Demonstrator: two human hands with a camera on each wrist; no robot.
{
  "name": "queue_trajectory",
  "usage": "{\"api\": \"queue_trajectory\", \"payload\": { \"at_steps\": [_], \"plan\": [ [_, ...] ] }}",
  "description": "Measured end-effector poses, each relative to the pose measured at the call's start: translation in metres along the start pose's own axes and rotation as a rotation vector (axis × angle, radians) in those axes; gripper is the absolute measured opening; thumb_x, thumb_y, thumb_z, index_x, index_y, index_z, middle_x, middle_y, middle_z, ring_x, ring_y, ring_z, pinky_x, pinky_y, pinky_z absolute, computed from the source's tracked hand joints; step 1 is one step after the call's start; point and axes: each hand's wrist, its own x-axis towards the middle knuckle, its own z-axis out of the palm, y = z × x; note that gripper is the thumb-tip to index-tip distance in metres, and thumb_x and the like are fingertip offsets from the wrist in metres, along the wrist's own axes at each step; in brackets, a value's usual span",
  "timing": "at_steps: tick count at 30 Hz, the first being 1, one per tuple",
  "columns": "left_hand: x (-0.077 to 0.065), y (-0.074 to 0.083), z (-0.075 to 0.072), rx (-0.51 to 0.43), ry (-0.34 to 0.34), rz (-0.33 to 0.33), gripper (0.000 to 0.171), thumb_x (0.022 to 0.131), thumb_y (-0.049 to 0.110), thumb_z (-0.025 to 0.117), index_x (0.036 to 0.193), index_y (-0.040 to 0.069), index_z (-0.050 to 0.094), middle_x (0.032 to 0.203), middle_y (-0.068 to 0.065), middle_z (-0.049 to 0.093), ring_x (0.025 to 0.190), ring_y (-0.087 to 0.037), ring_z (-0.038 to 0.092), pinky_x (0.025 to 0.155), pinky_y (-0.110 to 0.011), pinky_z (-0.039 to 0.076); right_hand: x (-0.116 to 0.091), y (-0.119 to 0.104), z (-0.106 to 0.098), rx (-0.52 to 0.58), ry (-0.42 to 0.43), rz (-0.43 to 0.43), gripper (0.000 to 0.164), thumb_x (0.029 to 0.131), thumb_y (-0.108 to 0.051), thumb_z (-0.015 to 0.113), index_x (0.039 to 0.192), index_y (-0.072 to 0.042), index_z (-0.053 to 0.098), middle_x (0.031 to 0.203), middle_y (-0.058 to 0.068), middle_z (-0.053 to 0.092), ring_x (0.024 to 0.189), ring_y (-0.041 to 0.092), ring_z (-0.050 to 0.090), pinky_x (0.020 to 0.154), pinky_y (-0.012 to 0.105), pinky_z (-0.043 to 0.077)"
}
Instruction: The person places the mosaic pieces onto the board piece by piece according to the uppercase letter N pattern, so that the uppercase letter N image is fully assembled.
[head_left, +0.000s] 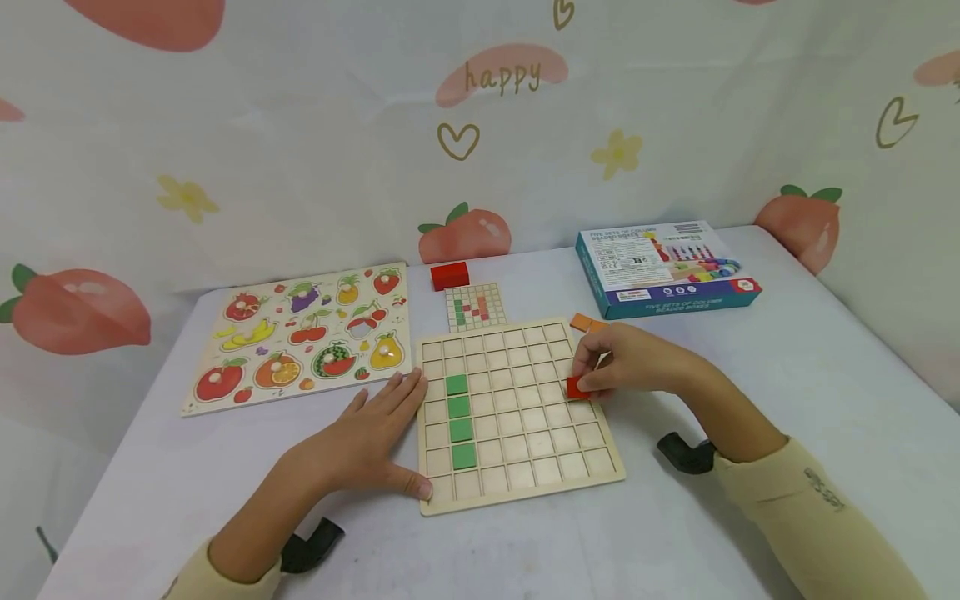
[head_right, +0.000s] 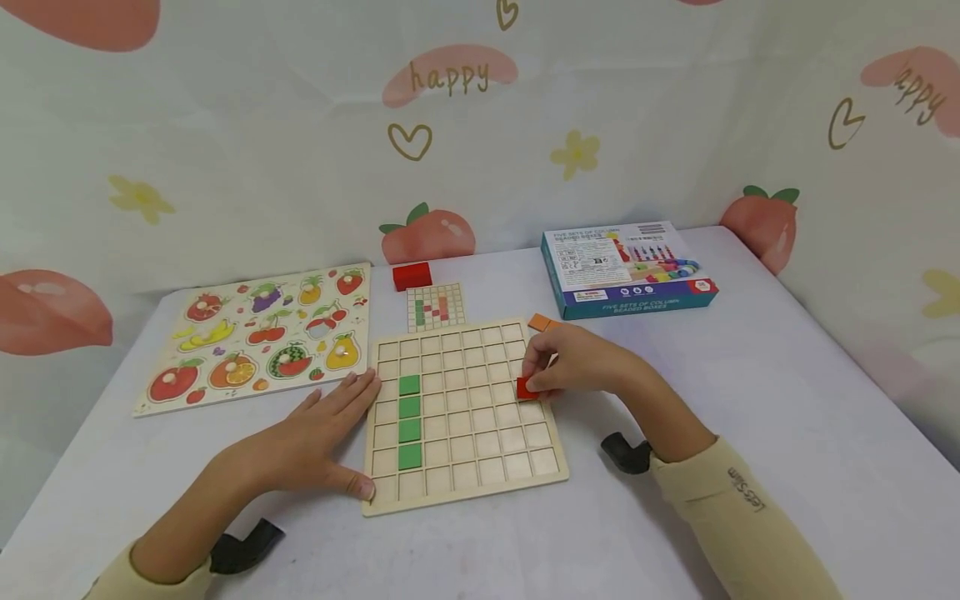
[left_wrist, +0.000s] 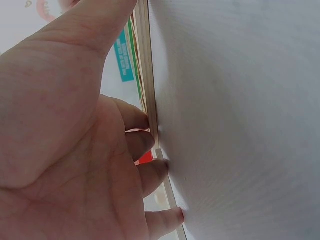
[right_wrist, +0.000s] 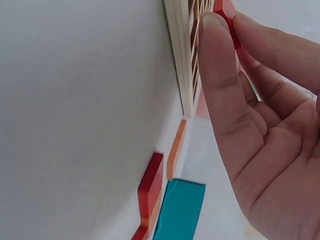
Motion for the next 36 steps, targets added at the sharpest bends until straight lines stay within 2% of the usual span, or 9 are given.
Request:
{"api": "queue_trajectory", "payload": {
  "at_steps": [12, 18, 25, 32, 36],
  "plan": [
    [-0.002, 0.001, -0.002, -0.001, 0.015, 0.015, 0.134, 0.066, 0.082, 0.068, 0.161, 0.006, 0.014, 0.167, -0.011, 0.009, 0.152, -0.034, 0.006, 0.115, -0.066, 0.010, 0.018, -0.018, 0.016, -0.013, -0.027, -0.077, 0.006, 0.088, -0.006, 0.076, 0.089, -0.008, 0.070, 0.084, 0.004, 0.065, 0.079, 0.020, 0.060, 0.070, 0.033, 0.053],
    [-0.002, 0.000, -0.001, 0.000, 0.019, 0.019, 0.134, 0.065, 0.083, 0.068, 0.161, 0.006, 0.014, 0.167, -0.011, 0.009, 0.152, -0.034, 0.006, 0.115, -0.067, 0.010, 0.028, -0.030, 0.022, -0.014, -0.044, -0.083, 0.005, 0.089, -0.005, 0.075, 0.088, -0.009, 0.071, 0.085, 0.004, 0.065, 0.080, 0.020, 0.060, 0.065, 0.034, 0.054],
    [0.001, 0.000, 0.001, 0.012, 0.006, 0.001, 0.135, 0.064, 0.082, 0.070, 0.161, 0.008, 0.014, 0.168, -0.008, 0.007, 0.153, -0.031, 0.004, 0.116, -0.064, 0.009, 0.036, -0.045, 0.029, -0.034, -0.063, -0.078, 0.005, 0.089, -0.005, 0.074, 0.089, -0.009, 0.072, 0.082, 0.004, 0.065, 0.076, 0.020, 0.062, 0.067, 0.033, 0.054],
    [0.002, -0.001, 0.003, 0.009, 0.004, -0.002, 0.135, 0.063, 0.082, 0.070, 0.162, 0.009, 0.014, 0.168, -0.007, 0.007, 0.153, -0.031, 0.003, 0.116, -0.064, 0.008, 0.047, -0.053, 0.038, -0.053, -0.069, -0.077, 0.007, 0.089, -0.005, 0.074, 0.088, -0.011, 0.071, 0.085, 0.003, 0.064, 0.087, 0.020, 0.058, 0.070, 0.030, 0.052],
    [0.001, -0.001, 0.002, 0.003, 0.002, -0.004, 0.135, 0.063, 0.081, 0.071, 0.161, 0.008, 0.014, 0.168, -0.008, 0.008, 0.153, -0.031, 0.004, 0.116, -0.064, 0.007, 0.054, -0.056, 0.045, -0.047, -0.073, -0.073, 0.007, 0.089, -0.004, 0.074, 0.088, -0.011, 0.072, 0.083, 0.002, 0.064, 0.084, 0.020, 0.059, 0.072, 0.030, 0.053]
  ]
}}
